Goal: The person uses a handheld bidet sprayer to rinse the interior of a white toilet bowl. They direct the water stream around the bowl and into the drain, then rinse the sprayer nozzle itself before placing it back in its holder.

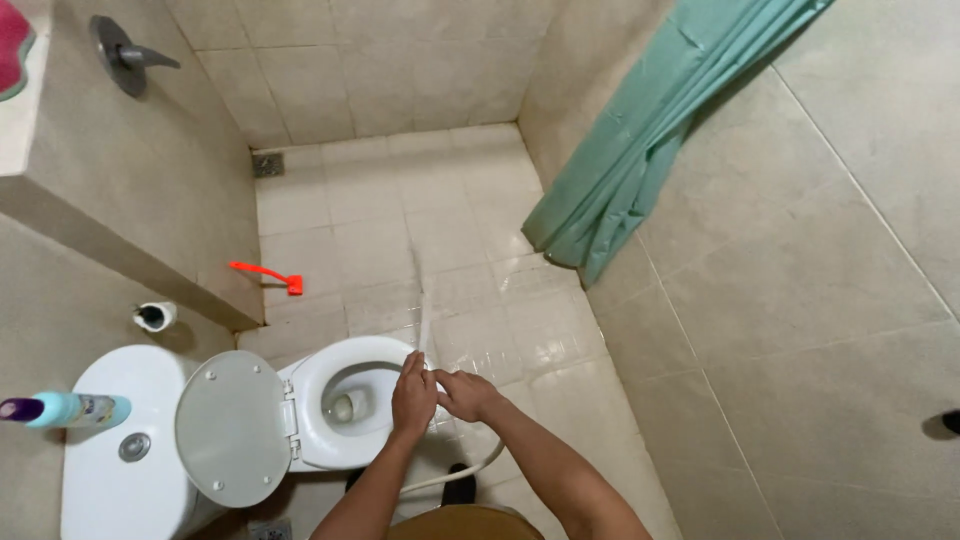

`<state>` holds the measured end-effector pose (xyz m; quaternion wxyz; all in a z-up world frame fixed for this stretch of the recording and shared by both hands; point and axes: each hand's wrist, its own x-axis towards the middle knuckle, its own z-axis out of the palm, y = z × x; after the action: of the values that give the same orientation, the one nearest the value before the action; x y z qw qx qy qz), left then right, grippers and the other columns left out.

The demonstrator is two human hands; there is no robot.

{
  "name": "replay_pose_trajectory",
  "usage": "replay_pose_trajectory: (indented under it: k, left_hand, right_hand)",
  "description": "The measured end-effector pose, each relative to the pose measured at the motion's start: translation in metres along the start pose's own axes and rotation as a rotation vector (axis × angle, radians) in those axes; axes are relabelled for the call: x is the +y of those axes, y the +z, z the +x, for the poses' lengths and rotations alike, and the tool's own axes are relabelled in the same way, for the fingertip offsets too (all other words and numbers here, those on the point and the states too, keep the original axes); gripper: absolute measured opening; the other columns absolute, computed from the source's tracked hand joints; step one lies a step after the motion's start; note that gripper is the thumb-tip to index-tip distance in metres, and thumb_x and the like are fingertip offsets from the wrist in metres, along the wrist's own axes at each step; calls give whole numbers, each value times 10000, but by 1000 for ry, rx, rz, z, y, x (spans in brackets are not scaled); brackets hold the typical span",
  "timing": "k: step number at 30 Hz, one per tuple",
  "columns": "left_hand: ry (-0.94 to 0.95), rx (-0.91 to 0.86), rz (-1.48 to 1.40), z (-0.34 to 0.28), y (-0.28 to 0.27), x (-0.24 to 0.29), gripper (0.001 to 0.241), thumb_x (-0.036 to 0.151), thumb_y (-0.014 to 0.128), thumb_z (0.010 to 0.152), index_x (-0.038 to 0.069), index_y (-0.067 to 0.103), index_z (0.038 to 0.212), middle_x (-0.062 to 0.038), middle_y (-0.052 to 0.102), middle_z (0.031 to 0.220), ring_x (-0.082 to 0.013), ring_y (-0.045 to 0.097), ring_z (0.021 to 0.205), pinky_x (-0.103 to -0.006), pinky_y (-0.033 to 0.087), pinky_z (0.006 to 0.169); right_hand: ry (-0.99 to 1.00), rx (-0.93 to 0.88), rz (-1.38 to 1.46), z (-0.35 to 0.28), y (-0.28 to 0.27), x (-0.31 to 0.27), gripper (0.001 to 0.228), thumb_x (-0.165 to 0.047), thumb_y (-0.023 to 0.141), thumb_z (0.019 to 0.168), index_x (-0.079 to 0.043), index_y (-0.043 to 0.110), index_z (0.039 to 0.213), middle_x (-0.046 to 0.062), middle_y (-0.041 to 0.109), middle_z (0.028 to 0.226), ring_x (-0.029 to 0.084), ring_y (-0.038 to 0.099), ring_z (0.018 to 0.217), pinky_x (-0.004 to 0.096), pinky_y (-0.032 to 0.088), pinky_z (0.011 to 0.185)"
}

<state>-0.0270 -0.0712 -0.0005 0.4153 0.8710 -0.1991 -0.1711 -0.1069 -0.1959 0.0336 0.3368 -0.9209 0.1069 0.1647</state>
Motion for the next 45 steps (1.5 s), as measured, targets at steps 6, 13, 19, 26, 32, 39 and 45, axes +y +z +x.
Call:
replay_pose_trajectory:
  k: [6, 13, 19, 26, 32, 39, 45]
  left_hand:
    - [162, -87, -1, 5, 38, 1, 488, 198, 437, 981, -35, 591, 1382, -209, 508, 1511, -354, 468, 1418, -410, 387, 1137]
    - [141, -257, 18, 1, 60, 19, 488, 215, 422, 999, 4, 577, 1410, -168, 488, 1545, -317, 452, 1431, -388, 392, 1145]
    - [235, -279, 24, 0, 80, 15, 480, 215, 427, 1008, -9, 574, 1407, -175, 499, 1539, -333, 446, 1446, -390, 399, 1145]
    - [314, -298, 61, 3, 96, 12, 485, 203, 428, 1010, -38, 559, 1411, -212, 497, 1525, -369, 445, 1431, -418, 388, 1150]
    - [248, -349, 33, -4, 78, 49, 495, 219, 432, 983, -11, 573, 1399, -193, 494, 1533, -362, 505, 1372, -410, 419, 1125]
    - [465, -290, -6, -2, 88, 66, 477, 189, 457, 991, -36, 579, 1394, -213, 504, 1526, -355, 482, 1425, -399, 419, 1149]
    - [475, -325, -41, -15, 75, 87, 484, 183, 451, 1007, -33, 531, 1432, -210, 444, 1572, -325, 370, 1487, -406, 327, 1186]
  right_hand:
    - [107, 89, 65, -33, -11, 8, 471, -376, 509, 1006, -122, 510, 1402, 229, 724, 1097, 444, 667, 1042, 530, 529, 918]
    - [201, 134, 75, -57, -7, 32, 447, -355, 529, 998, -108, 531, 1370, 227, 726, 1084, 437, 674, 1031, 533, 533, 904]
    - [235, 160, 128, -69, -8, 35, 534, -280, 508, 955, -141, 461, 1468, 234, 724, 1077, 438, 668, 1030, 535, 520, 908]
    - [288, 192, 136, -78, -6, 41, 478, -311, 514, 988, -147, 483, 1436, 241, 705, 1111, 452, 653, 1052, 546, 518, 910]
    - [298, 240, 91, -81, -2, 52, 469, -312, 514, 999, -115, 470, 1422, 242, 716, 1098, 462, 669, 1016, 555, 531, 881]
    - [361, 378, 70, -94, -6, 54, 467, -289, 520, 998, -128, 454, 1431, 223, 719, 1093, 451, 674, 992, 557, 538, 854]
    - [378, 440, 36, -95, 5, 66, 507, -272, 542, 963, -144, 456, 1446, 189, 711, 1156, 427, 691, 979, 534, 552, 844]
